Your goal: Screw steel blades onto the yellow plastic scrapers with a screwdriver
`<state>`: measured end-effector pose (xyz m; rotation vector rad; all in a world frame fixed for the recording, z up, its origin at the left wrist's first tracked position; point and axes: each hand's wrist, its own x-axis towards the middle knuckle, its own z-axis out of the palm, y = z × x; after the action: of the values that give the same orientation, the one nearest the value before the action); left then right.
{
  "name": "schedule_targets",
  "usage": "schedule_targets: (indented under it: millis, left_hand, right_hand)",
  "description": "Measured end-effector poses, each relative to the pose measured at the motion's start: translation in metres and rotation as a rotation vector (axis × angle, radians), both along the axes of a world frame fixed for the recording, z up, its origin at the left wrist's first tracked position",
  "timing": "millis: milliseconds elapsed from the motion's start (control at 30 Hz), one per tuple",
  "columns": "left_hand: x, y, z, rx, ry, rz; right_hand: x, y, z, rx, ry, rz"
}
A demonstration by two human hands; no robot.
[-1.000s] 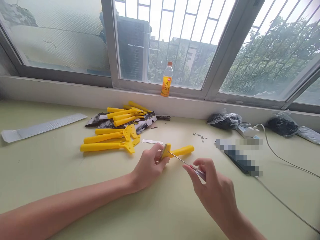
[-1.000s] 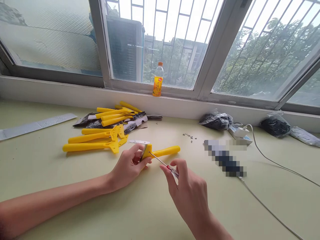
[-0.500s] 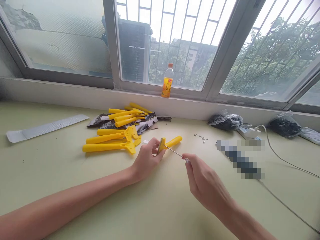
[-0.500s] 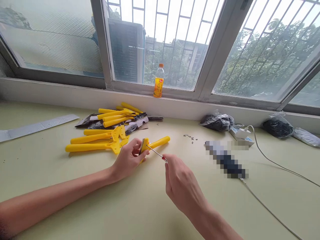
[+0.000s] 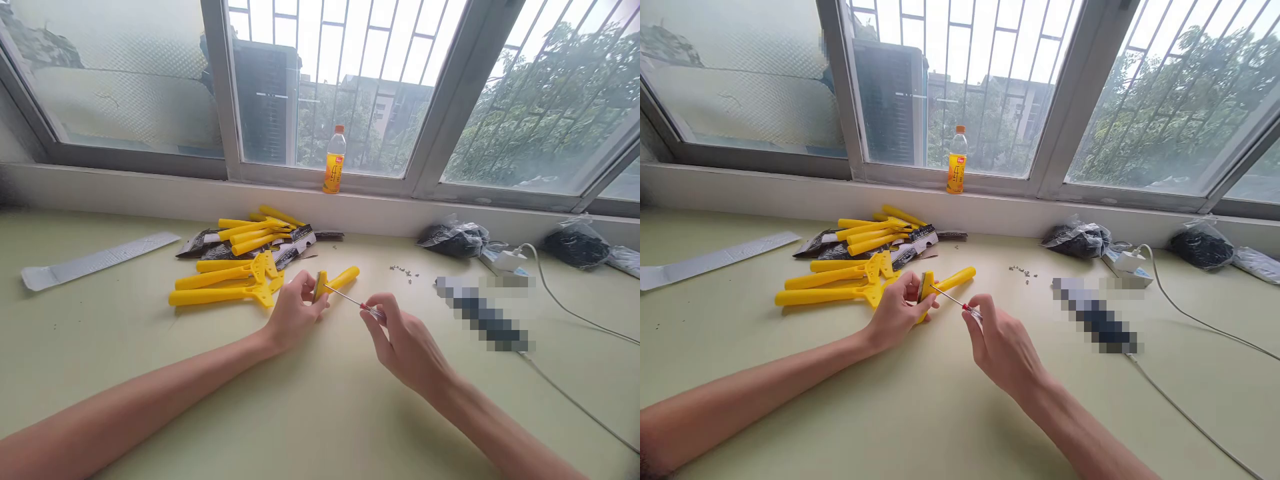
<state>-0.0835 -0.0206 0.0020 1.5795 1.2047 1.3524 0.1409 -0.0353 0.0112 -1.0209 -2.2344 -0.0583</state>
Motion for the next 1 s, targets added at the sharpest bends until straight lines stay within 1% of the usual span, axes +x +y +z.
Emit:
schedule_targets:
  millis: [33, 100, 167, 200, 233, 300, 367, 400, 433, 500, 567, 600, 667, 767, 833, 933, 1000]
  left_hand:
    - [0.0, 0.0, 0.0, 0.006, 0.013, 0.001]
    - [0.001, -0.001, 0.0, 0.024, 0.056, 0.006]
    - [0.001, -0.002, 0.0, 0.048, 0.093, 0.011]
    - [0.001, -0.002, 0.0, 0.055, 0.101, 0.011]
    - [0.001, -0.002, 0.0, 0.057, 0.099, 0.009]
    - [0.001, -0.002, 0.0, 0.053, 0.082, 0.002]
    - [0.001, -0.002, 0.0, 0.05, 0.068, -0.002]
    - [0.001, -0.002, 0.0, 0.051, 0.068, -0.001]
    - [0.001, -0.002, 0.0, 0.053, 0.073, 0.002]
    - [0.001, -0.002, 0.0, 0.059, 0.091, 0.01]
    - [0.001, -0.002, 0.0, 0.065, 0.105, 0.019]
    - [0.001, -0.002, 0.0, 0.066, 0.106, 0.018]
    - [0.001, -0.002, 0.0, 0.064, 0.095, 0.009]
    - [0.001, -0.002, 0.0, 0.049, 0.073, -0.002]
    - [0.001, -0.003, 0.0, 0.05, 0.09, 0.002]
    - [0.001, -0.003, 0.0, 0.067, 0.121, 0.003]
    - [0.001, -0.004, 0.001, 0.069, 0.116, -0.004]
  right_hand:
    - [0.001, 0.0, 0.001, -0.009, 0.005, 0.011]
    - [0.003, 0.0, 0.001, 0.035, 0.019, 0.012]
    - [0.004, 0.001, 0.001, 0.087, 0.048, -0.03]
    - [0.003, 0.0, 0.001, 0.085, 0.061, -0.051]
    - [0.002, -0.001, 0.002, 0.053, 0.069, -0.063]
    - [-0.001, -0.003, 0.003, -0.061, 0.083, -0.063]
    - [-0.002, -0.006, 0.004, -0.157, 0.094, -0.038]
    - [-0.002, -0.006, 0.004, -0.177, 0.096, -0.022]
    - [-0.002, -0.006, 0.003, -0.174, 0.093, -0.01]
    - [0.0, -0.005, 0.002, -0.116, 0.072, -0.009]
    - [0.0, -0.004, 0.001, -0.053, 0.058, -0.042]
    - [0.0, -0.005, 0.001, -0.047, 0.055, -0.057]
    - [-0.002, -0.007, 0.003, -0.099, 0.062, -0.065]
    - [-0.003, -0.009, 0.007, -0.192, 0.081, -0.025]
    - [-0.002, -0.008, 0.006, -0.144, 0.065, 0.003]
    - [0.001, -0.005, 0.001, 0.051, -0.011, -0.003]
    - [0.0, -0.003, -0.001, 0.143, -0.051, -0.032]
